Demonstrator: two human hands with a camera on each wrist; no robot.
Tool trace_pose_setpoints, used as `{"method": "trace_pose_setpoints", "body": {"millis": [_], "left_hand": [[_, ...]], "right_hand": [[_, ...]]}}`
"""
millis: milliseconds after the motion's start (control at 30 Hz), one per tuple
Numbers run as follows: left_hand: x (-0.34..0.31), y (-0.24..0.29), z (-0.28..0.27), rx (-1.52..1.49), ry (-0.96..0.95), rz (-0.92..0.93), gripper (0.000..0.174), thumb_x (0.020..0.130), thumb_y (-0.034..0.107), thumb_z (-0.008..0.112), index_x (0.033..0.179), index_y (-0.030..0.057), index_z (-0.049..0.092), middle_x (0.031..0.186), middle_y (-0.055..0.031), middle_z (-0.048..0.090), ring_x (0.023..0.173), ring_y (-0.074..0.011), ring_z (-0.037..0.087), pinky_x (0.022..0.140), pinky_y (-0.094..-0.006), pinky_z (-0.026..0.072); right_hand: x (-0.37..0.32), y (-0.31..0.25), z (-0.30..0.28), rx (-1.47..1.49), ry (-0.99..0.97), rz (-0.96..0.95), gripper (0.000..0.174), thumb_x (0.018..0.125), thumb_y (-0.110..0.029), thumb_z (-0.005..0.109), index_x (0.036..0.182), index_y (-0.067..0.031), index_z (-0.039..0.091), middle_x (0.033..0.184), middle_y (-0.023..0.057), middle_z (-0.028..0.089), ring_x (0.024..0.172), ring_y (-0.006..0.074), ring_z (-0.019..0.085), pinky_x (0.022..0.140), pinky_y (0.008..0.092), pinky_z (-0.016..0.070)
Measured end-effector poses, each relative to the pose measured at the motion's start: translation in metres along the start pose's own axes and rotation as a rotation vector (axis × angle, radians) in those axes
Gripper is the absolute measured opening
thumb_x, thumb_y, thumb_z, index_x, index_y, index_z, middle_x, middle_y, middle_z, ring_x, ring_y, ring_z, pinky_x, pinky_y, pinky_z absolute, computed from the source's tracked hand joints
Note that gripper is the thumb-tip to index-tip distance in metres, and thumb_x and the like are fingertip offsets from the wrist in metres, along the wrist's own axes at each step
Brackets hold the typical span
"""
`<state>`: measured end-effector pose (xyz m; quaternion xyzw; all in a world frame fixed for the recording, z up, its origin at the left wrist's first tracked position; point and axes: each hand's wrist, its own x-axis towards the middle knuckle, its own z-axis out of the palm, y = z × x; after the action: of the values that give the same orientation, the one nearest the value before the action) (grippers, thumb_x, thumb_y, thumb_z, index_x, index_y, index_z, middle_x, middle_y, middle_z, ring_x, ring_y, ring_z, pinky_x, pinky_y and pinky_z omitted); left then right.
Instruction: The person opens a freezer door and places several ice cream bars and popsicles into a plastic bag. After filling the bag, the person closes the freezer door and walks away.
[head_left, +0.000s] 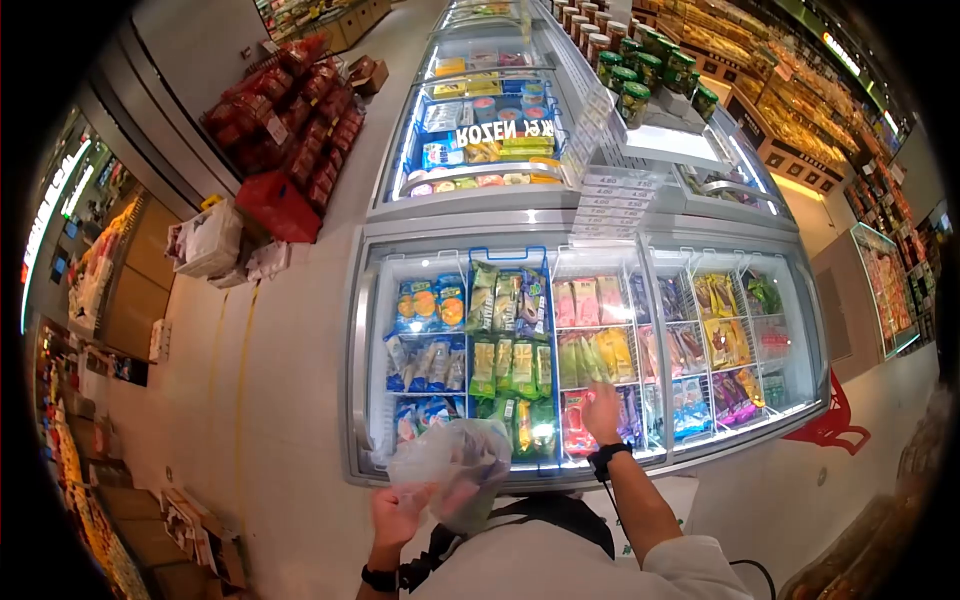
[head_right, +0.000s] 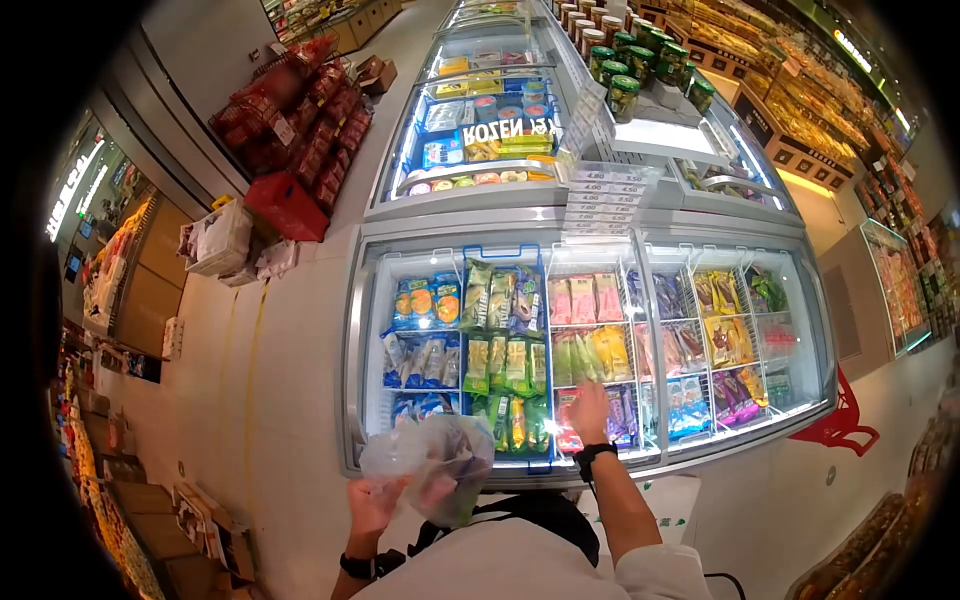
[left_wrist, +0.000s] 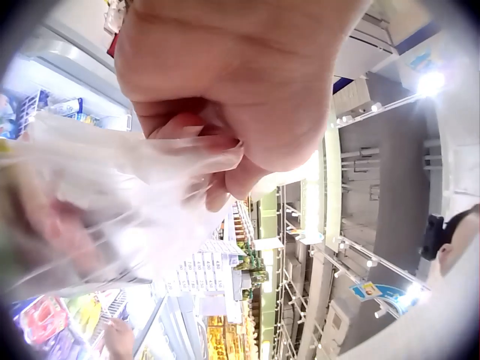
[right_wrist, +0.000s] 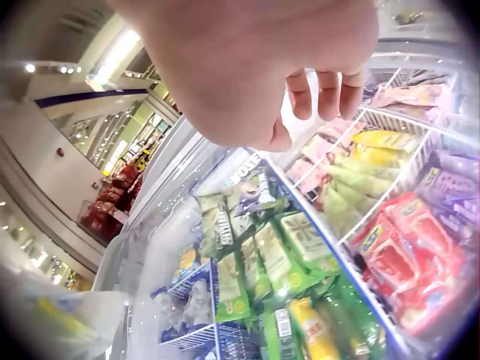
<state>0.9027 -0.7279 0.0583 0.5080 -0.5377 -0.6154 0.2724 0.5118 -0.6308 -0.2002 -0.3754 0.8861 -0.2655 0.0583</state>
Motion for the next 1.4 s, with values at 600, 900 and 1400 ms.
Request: {"method": "trace_pose_setpoints", "body": {"millis": [600, 900, 1400], "left_hand": [[0.037, -0.053, -0.262, -0.017, -0.081, 0.067, 0.013, 0.082, 0.005, 0.073, 0.074, -0.0043, 0.07, 0.069, -0.0022, 0.066, 0.061, -0.0091, 0.058, 0.053, -0.0242, 0.0458], [0.032, -0.056, -0.268, -0.127, 0.097, -0.023, 0.014, 0.08, 0.005, 0.074, 0.071, -0.0027, 0.067, 0.065, -0.0009, 0.062, 0.055, -0.0074, 0.052, 0.047, -0.0221, 0.0375], [0.01, -0.029, -0.186, 0.026, 0.16, 0.077, 0.011, 0.08, 0.005, 0.065, 0.07, -0.0009, 0.067, 0.052, 0.0027, 0.048, 0.041, -0.0061, 0.038, 0.038, -0.0235, 0.0243]], "right_hand": [[-0.047, -0.459, 0.204, -0.314, -0.509, -1.119, 0.025, 0.084, -0.022, 0.06, 0.108, -0.0182, 0.068, 0.118, 0.005, 0.06, 0.131, 0.0387, 0.04, 0.103, 0.0638, 0.0304], [-0.06, -0.463, 0.234, -0.553, -0.614, -1.019, 0.031, 0.089, -0.038, 0.054, 0.097, -0.0162, 0.073, 0.113, 0.0028, 0.064, 0.137, 0.0359, 0.032, 0.105, 0.0703, 0.0204], [-0.038, -0.366, 0.195, -0.194, -0.632, -0.805, 0.019, 0.083, -0.025, 0.062, 0.089, -0.0095, 0.073, 0.1, 0.0039, 0.067, 0.129, 0.0253, 0.041, 0.094, 0.06, 0.0369]]}}
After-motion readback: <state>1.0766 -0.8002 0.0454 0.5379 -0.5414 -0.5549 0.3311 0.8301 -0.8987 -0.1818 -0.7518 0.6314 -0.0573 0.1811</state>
